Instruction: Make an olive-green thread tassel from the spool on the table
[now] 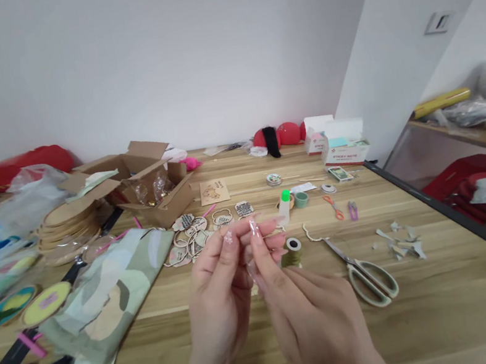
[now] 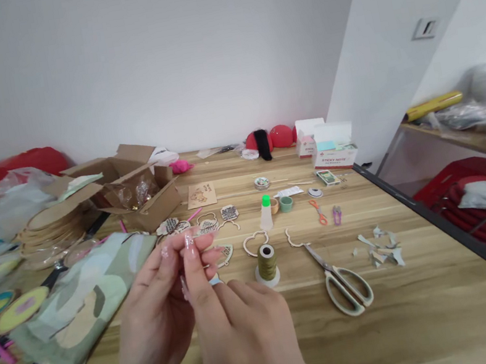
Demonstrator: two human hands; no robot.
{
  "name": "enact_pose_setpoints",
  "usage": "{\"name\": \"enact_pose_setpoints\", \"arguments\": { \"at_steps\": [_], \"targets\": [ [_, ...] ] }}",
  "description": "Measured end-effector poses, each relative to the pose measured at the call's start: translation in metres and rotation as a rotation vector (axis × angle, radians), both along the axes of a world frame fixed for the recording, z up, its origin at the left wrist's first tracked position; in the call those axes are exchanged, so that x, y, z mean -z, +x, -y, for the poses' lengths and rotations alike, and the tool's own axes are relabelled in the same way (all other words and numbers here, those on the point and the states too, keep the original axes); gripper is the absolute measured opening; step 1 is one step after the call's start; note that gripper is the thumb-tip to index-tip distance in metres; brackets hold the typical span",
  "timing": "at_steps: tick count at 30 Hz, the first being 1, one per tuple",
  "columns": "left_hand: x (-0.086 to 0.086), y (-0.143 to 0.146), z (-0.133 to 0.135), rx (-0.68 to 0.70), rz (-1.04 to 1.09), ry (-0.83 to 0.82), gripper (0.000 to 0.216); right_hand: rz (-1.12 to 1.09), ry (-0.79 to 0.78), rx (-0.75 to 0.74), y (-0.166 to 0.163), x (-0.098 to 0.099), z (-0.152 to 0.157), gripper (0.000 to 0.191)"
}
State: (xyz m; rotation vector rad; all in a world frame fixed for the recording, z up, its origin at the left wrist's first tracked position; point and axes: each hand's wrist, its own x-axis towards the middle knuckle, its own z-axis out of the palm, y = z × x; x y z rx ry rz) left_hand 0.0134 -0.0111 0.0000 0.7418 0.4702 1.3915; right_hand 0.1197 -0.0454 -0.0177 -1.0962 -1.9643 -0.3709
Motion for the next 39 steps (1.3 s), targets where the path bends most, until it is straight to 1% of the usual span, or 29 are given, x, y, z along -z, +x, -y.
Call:
{"name": "enact_pose_setpoints", "arguments": {
  "at_steps": [6,9,12,15,17,20,23,25,28,35,39],
  "targets": [
    [-0.002,0.001,0.001,-0.033,0.009,-0.045,0.015,0.072,-0.009,0.043,-0.005,0.003,-0.003,0.056],
    [0.000,0.002,0.001,-0.087,0.000,-0.069,0.012,0.064,-0.024,0.068,-0.009,0.005,-0.005,0.056],
    [0.002,0.003,0.000,-0.146,-0.006,-0.067,0.013,0.018,-0.049,0.031,-0.010,0.005,-0.007,0.055],
    [0.000,0.003,-0.001,-0.171,-0.001,-0.054,0.014,-0.083,-0.029,-0.073,-0.008,0.003,-0.006,0.047],
    [-0.002,0.002,-0.002,-0.166,0.012,-0.041,0.014,-0.197,0.034,-0.114,-0.006,0.000,-0.004,0.038],
    [-0.003,0.002,-0.004,-0.141,0.010,-0.029,0.013,-0.364,0.139,-0.067,-0.005,-0.005,-0.001,0.023],
    [-0.001,0.002,-0.006,-0.140,-0.003,-0.040,0.012,-0.448,0.174,-0.012,-0.007,-0.008,-0.001,0.020],
    [0.000,0.003,-0.007,-0.137,-0.007,-0.049,0.012,-0.448,0.174,-0.018,-0.009,-0.007,-0.002,0.022],
    [0.001,0.005,-0.006,-0.122,-0.007,-0.059,0.013,-0.385,0.162,-0.032,-0.010,-0.004,-0.004,0.025],
    [0.001,0.008,-0.001,-0.141,0.013,-0.085,0.009,-0.287,0.148,0.024,-0.011,0.003,-0.003,0.034],
    [0.001,0.011,0.001,-0.156,0.052,-0.110,0.006,-0.267,0.120,-0.015,-0.012,0.002,-0.004,0.034]
  ]
}}
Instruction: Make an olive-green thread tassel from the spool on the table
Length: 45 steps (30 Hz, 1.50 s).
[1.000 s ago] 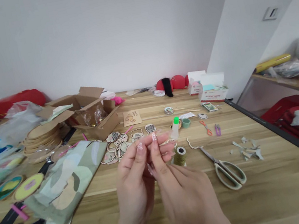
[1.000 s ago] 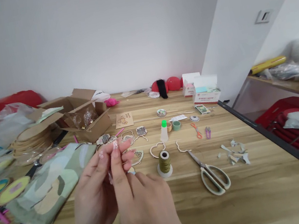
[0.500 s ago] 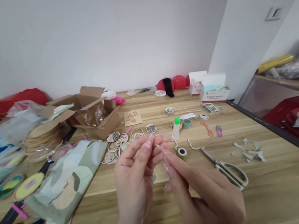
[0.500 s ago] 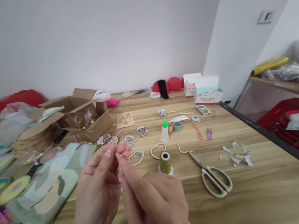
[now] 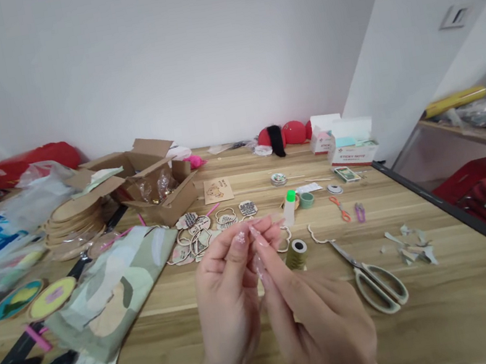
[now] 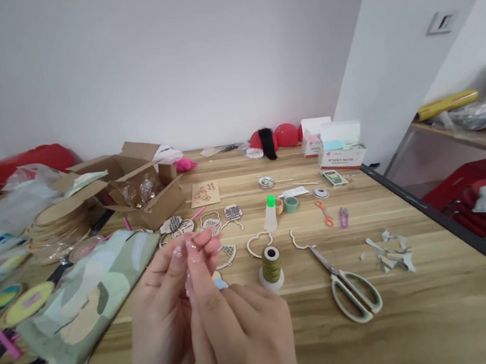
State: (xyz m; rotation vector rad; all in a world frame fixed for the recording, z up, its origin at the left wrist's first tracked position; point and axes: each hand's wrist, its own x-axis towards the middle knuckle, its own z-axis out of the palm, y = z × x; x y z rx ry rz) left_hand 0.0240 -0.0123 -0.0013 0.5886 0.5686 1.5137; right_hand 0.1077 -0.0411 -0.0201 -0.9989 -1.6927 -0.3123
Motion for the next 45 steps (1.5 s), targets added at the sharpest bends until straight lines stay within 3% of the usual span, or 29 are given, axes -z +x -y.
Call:
{"name": "enact_pose_setpoints", "arguments": {
  "at_steps": [12,27,32,37,41,45],
  "targets": [
    [0.002,0.002,-0.001,-0.054,0.016,0.016,0.006,0.071,-0.013,0.012,-0.006,-0.003,-0.003,0.038],
    [0.005,0.002,-0.001,-0.126,-0.075,-0.012,0.012,0.045,-0.209,-0.211,-0.012,0.003,0.000,0.056],
    [0.006,0.002,-0.003,-0.115,-0.076,-0.006,0.011,0.117,-0.210,-0.178,-0.012,0.004,-0.003,0.062],
    [0.005,0.003,-0.004,-0.144,-0.110,-0.021,0.010,0.171,-0.232,-0.025,-0.011,0.004,-0.005,0.061],
    [0.007,0.000,-0.008,-0.181,-0.127,0.042,0.009,0.127,-0.248,-0.123,-0.009,0.002,-0.003,0.055],
    [0.007,-0.002,-0.011,-0.212,-0.089,0.079,0.007,0.001,-0.159,-0.157,-0.005,0.004,-0.001,0.048]
  ]
}}
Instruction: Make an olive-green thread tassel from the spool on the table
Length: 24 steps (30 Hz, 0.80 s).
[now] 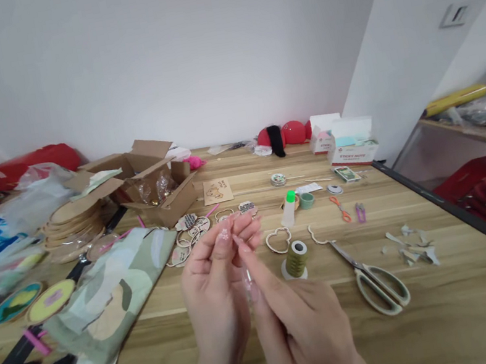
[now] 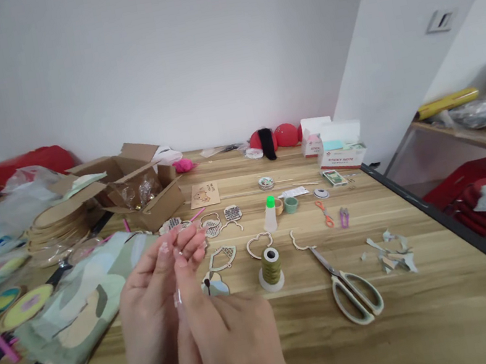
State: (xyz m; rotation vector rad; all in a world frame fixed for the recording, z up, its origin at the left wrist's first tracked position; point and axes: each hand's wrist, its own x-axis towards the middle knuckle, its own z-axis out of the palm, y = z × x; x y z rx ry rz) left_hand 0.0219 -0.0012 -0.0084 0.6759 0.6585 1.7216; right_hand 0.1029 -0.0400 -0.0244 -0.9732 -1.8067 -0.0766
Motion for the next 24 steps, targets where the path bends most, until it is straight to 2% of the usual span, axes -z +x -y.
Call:
{"name": "enact_pose_setpoints", "arguments": {
  "at_steps": [4,11,18,21,24],
  "targets": [
    [0.0001,0.0000,0.0022,0.033,-0.022,0.034,0.007,-0.049,0.022,0.061,0.0045,0.0035,-0.0014,0.049],
    [0.0002,0.0015,0.0054,0.089,-0.084,0.037,0.011,0.022,0.037,0.089,0.0075,0.0011,-0.0047,0.050],
    [0.0040,-0.0001,0.0056,0.003,-0.205,0.061,0.011,0.109,0.033,0.164,0.0055,-0.0037,-0.0036,0.056],
    [0.0051,-0.0002,0.0050,-0.025,-0.235,0.063,0.011,0.071,0.021,0.142,0.0057,-0.0039,-0.0015,0.056],
    [0.0051,0.0006,0.0048,0.010,-0.208,0.062,0.011,0.006,0.021,0.114,0.0074,-0.0036,0.0003,0.056]
  ]
}}
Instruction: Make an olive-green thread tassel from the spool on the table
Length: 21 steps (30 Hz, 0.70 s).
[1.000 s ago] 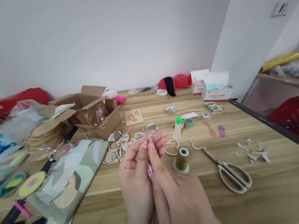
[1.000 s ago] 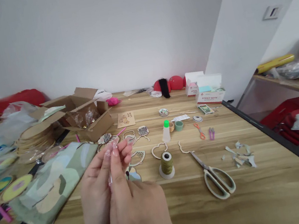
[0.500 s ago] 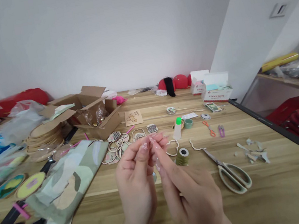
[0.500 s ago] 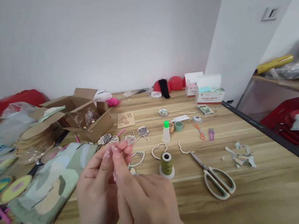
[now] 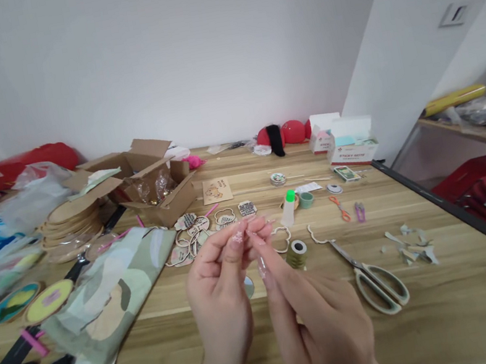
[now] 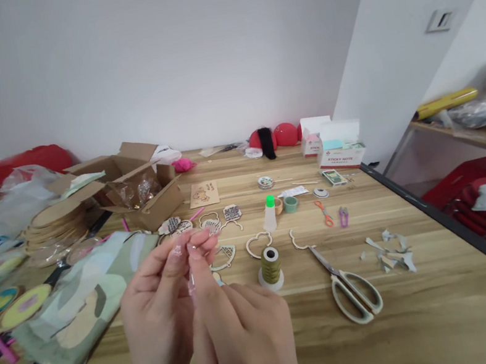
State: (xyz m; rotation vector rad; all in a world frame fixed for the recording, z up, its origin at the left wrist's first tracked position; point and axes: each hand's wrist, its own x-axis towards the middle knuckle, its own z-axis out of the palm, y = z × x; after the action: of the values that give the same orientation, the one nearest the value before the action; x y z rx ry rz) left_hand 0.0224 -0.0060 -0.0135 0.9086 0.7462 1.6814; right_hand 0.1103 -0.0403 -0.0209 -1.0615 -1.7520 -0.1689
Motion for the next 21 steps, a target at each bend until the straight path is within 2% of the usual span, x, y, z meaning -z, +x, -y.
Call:
{"name": "enact_pose_setpoints", "arguments": {
  "at_steps": [8,21],
  "targets": [
    [-0.0021,0.0021,0.0020,0.064,0.077,-0.032,0.010,-0.015,0.014,0.009,0.0000,0.0005,0.0001,0.053],
    [-0.0068,0.0029,-0.0008,0.099,0.212,-0.150,0.007,-0.044,-0.030,-0.086,-0.0078,0.0056,-0.0027,0.049]
  ]
}}
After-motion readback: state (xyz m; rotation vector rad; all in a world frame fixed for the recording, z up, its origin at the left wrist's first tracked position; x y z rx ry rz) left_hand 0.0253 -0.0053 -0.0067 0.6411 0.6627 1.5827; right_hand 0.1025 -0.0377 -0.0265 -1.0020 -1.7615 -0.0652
